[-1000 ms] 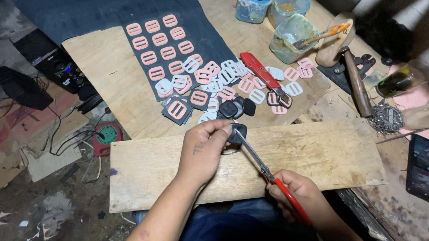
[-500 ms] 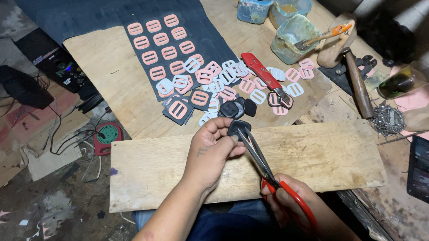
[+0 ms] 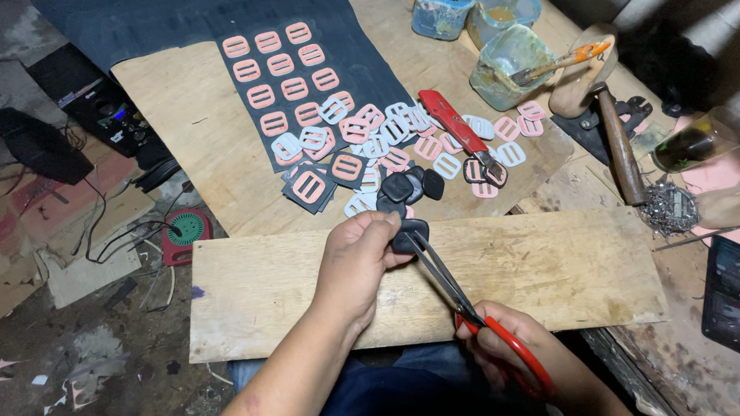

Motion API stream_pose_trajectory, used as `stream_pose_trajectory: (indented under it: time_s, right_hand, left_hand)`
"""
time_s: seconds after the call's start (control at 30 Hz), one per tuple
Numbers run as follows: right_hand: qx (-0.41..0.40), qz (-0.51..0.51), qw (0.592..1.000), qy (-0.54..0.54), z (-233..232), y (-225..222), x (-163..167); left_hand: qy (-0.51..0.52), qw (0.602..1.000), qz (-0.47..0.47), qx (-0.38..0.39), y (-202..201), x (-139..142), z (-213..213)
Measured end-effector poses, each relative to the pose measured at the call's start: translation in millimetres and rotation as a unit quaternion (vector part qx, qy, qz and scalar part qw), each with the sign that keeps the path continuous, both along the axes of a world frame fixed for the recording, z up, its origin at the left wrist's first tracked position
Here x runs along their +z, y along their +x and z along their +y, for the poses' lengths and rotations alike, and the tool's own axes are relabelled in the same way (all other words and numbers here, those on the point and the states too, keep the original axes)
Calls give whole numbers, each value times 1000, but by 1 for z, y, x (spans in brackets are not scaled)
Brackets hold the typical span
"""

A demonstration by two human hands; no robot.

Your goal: The person uses a red utility knife to score a small black rubber piece, then switches to red-handled scissors to trim the edges into a rounded shape. They repeat the trimming on several similar pieces, placing finished pieces on the workbench. A hammer is briefly used to tap a piece.

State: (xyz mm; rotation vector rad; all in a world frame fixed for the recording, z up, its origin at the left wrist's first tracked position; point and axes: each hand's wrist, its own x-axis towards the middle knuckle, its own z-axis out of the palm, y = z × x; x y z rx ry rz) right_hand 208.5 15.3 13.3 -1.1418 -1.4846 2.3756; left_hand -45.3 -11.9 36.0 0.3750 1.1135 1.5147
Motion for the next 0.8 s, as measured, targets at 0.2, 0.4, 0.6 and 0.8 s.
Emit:
stream_pose_trajectory:
  time_s: [0.2, 0.4, 0.6, 0.8]
  right_hand:
    - [-14, 60, 998, -11, -3, 7, 1]
    - [-50, -67, 996, -8, -6, 1, 3]
    - [-76, -121, 990, -8, -8, -3, 3]
    - [-93, -159, 983, -27, -9, -3, 4]
  left_hand:
    - [86, 990, 107, -12, 2, -5, -5]
    - [29, 990, 137, -18, 0, 1, -4]
    - [19, 984, 174, -29, -2, 5, -6]
    - [10, 984, 176, -35, -3, 3, -8]
